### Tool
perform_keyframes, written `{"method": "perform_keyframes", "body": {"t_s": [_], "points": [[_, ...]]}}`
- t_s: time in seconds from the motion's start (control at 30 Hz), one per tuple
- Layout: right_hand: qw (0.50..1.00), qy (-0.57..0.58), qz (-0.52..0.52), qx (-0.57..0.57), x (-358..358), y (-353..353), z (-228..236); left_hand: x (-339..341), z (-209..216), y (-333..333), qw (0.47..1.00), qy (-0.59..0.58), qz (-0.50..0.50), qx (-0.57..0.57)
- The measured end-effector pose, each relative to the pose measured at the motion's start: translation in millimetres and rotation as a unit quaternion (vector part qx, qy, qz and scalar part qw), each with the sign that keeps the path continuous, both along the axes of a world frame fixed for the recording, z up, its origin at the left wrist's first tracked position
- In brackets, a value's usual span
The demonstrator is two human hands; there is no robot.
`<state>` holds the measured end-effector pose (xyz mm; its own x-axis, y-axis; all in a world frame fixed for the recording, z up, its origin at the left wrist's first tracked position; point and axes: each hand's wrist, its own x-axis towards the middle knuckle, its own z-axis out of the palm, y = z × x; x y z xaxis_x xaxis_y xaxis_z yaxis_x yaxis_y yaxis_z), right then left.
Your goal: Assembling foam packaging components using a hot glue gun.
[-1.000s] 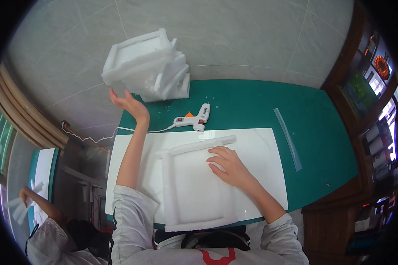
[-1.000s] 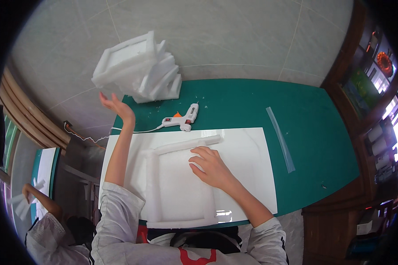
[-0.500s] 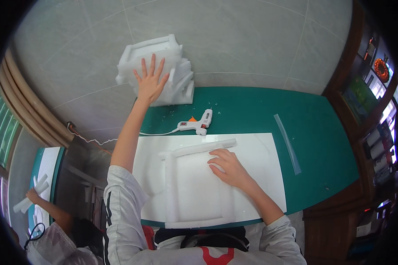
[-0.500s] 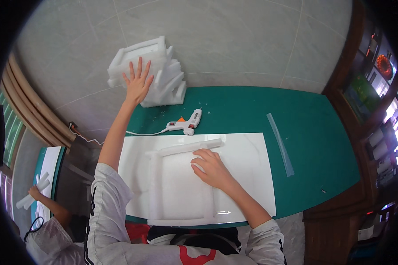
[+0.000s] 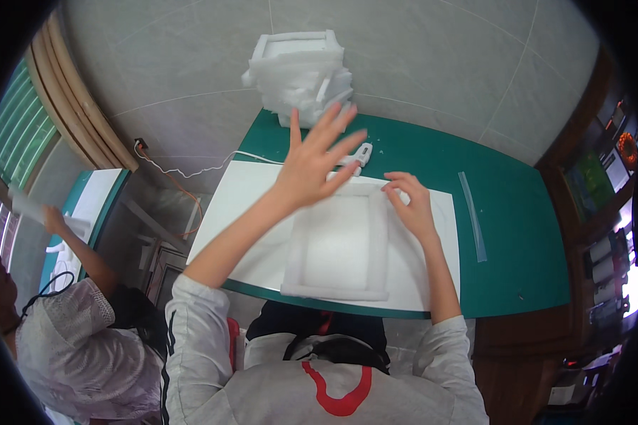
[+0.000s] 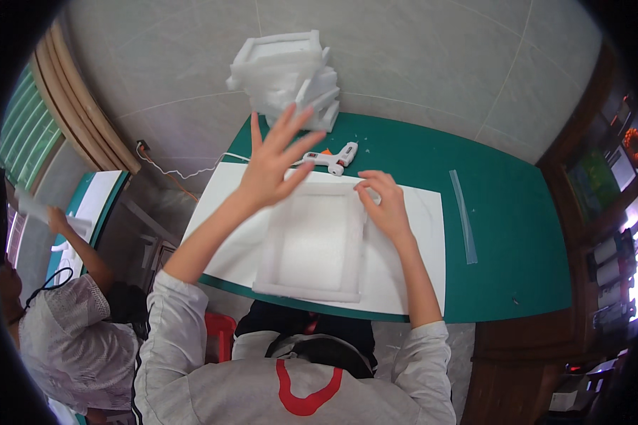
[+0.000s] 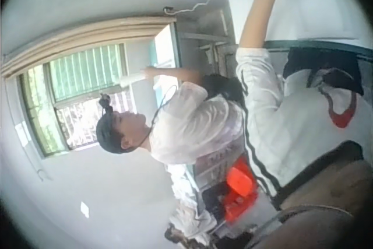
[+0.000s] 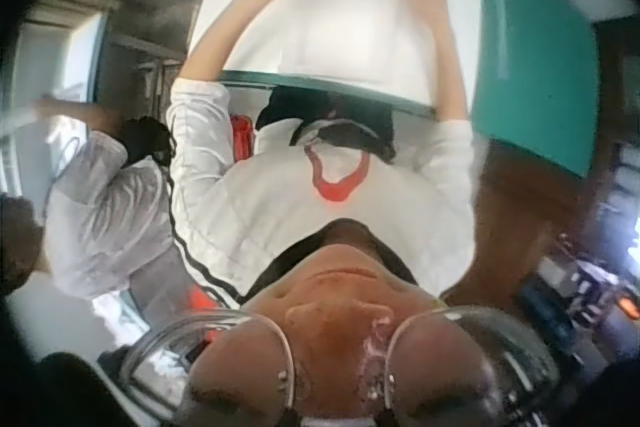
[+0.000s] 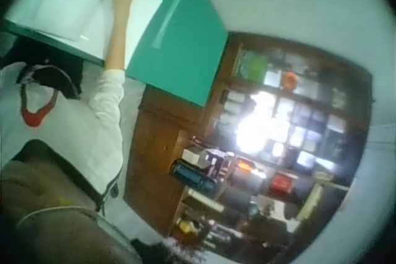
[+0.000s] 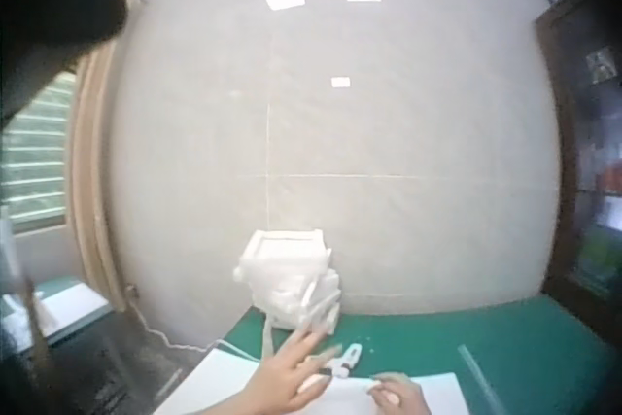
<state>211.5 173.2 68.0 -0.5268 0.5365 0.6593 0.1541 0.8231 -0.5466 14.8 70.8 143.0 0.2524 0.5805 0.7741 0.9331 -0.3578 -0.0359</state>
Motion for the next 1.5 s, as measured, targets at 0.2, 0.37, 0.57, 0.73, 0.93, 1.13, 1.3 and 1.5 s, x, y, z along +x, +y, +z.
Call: {"method": "perform_keyframes", "body": {"t_s": [0.2, 0.37, 0.57, 0.73, 0.93, 1.13, 1.3, 1.5], "points": [[1.000, 0.013, -0.022, -0.018, 26.3, -13.5, -3.8, 19.3, -54.2, -86.9, 0.989, -0.139, -0.028, -0.035], [0.991, -0.056, -0.065, -0.101, 64.4, -32.1, -35.1, 23.6, -109.5, -155.7, 0.933, -0.354, 0.001, -0.070], [0.972, 0.019, -0.103, -0.210, 91.4, -50.4, -72.4, 12.8, -150.4, -206.4, 0.912, -0.400, 0.037, -0.086], [0.951, 0.087, -0.083, -0.284, 103.6, -64.7, -81.8, 11.6, -165.9, -220.7, 0.910, -0.405, 0.033, -0.082], [0.943, 0.121, -0.072, -0.301, 113.1, -68.4, -96.0, 9.3, -178.3, -217.0, 0.931, -0.352, 0.080, -0.043], [0.942, 0.119, -0.072, -0.305, 112.9, -68.9, -96.9, 5.6, -187.2, -218.0, 0.948, -0.284, 0.133, -0.052], [0.935, 0.138, -0.075, -0.317, 117.6, -68.3, -94.8, 7.8, -183.1, -218.2, 0.928, -0.344, 0.124, -0.066], [0.931, 0.151, -0.069, -0.326, 114.6, -67.8, -95.7, 3.0, -186.4, -220.9, 0.926, -0.353, 0.129, -0.047]]}}
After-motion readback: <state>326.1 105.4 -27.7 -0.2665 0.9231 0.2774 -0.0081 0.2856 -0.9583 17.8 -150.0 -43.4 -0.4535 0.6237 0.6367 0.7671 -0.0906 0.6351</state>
